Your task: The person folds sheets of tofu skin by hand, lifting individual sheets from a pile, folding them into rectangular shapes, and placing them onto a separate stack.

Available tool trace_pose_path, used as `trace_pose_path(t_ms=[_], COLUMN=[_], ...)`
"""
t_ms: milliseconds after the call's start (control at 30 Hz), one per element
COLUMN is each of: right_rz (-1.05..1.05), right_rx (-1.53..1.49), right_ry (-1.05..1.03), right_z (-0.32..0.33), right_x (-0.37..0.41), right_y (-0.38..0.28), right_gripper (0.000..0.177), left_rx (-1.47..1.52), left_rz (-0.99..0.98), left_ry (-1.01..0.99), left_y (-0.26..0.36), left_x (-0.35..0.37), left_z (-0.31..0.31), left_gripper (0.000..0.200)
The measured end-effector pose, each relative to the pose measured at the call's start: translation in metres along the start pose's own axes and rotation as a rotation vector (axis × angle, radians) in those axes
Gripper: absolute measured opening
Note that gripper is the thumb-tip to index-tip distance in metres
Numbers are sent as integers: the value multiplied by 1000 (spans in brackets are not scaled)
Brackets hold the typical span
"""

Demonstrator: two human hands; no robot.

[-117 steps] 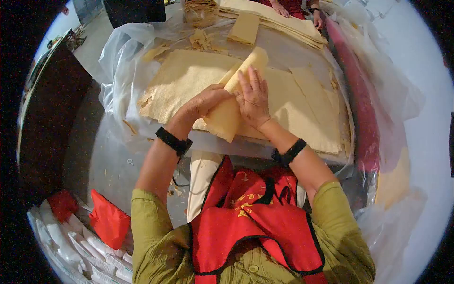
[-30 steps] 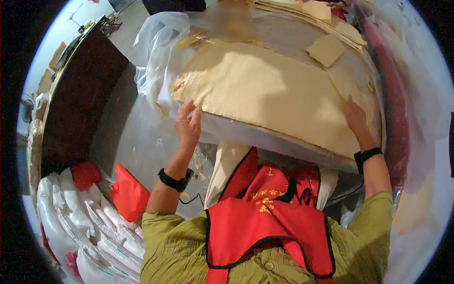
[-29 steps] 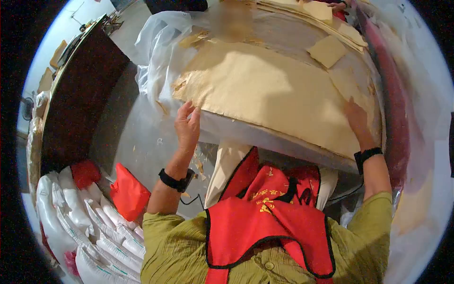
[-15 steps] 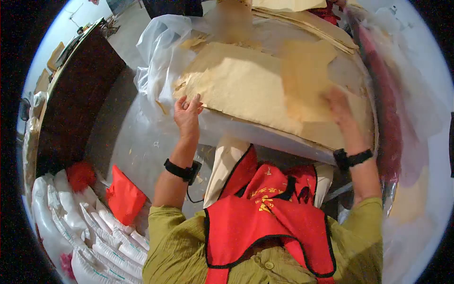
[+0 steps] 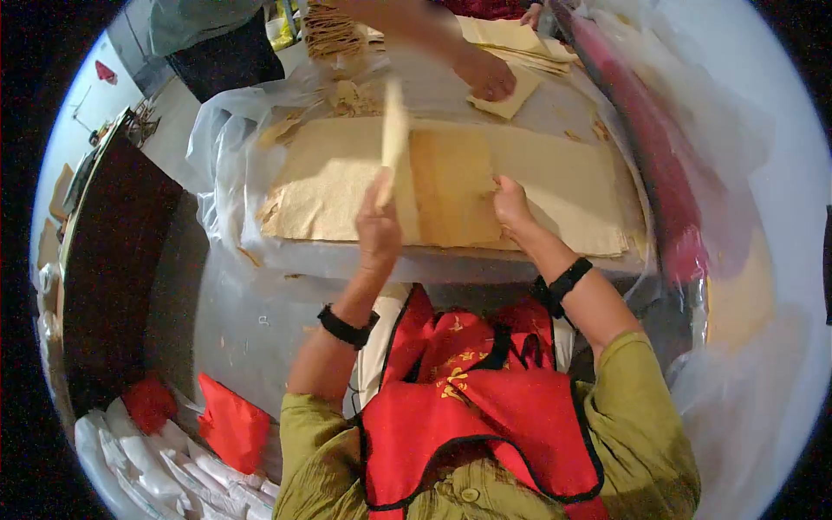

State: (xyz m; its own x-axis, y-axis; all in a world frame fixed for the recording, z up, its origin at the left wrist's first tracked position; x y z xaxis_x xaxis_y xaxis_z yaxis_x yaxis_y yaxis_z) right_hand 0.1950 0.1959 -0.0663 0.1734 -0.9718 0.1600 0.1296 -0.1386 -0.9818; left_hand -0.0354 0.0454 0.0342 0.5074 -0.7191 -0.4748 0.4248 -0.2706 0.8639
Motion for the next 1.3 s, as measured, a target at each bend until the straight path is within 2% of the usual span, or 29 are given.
trace_pose_path(t_ms=[33,67,100,133,200,233,300,333,367,467,567,633,733,833,933,967,1067,1133,1200,1267,1300], right_rz=[-131,-86,-39,-52,-78,-176,95,228,347,861,708,713,707,641,588,581,406,522,582,580,606], right_rx=[-94,-22,48,-29,-182,-702,84,479,447,563,746,761,866,922,964,986,979,950,874,746,728], right_ry=[1,-26,-51,-60,-79,-44,105,172,280,293,-124,-86,-149,-227,-283,-303,-385,-243,-99,41,33], right_z=[-5,-5,-4,-4,-5,-1,47,49,61,29,-18,-20,-28,-32,-36,-38,-49,-48,-45,-38,-40], right_x=[27,33,38,44,54,26,1,12,33,81,73,78,83,87,90,90,126,117,106,97,93], right_y=[-26,-32,-38,-44,-59,-13,-16,-46,-71,-129,-93,-95,-82,-84,-79,-77,-126,-117,-107,-102,-100], right_gripper=[45,41,38,36,33,28,24,22,19,22,29,27,27,36,54,60,73,70,63,54,49], left_rx=[30,64,-150,-365,-511,-586,-645,-677,-661,-619,-611,-600,-538,-641,-372,-101,206,257,419,656,725], left_rz=[-89,-177,-306,-434,-438,-438,-424,-415,-436,-472,-451,-419,-338,97,447,516,615,-118,-23,911,913], left_ry=[-99,-197,-293,-386,-490,-542,-589,-610,-572,-506,-547,-630,-294,-453,-477,-425,-670,-666,-584,-410,-426], left_y=[7,18,41,60,54,47,32,28,32,44,42,44,38,-4,-60,-79,-18,-23,-30,-36,-36], left_x=[8,18,27,37,48,52,58,60,60,61,57,53,14,-17,-29,-29,-25,-44,-49,-16,-14], left_z=[-23,-45,-63,-81,-114,-126,-135,-138,-136,-134,-136,-124,-68,-52,-56,-64,-82,-101,-105,-112,-115], left_gripper=[38,43,45,46,46,45,43,43,39,32,38,48,63,62,50,38,30,25,25,32,34])
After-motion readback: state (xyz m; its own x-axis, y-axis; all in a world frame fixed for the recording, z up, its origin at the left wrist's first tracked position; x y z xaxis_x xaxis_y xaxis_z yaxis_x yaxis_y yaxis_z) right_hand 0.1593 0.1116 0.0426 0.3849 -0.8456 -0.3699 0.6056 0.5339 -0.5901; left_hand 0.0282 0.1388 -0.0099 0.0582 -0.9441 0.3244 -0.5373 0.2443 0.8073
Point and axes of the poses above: each hand's wrist, its own x-axis away from the middle knuckle, its own z-axis out of the back of the hand, y = z × x, the point moved 9 cm from there along -x, towards the middle knuckle, and after that the axes turned 1 degree about -z, right-handed, at the moved point
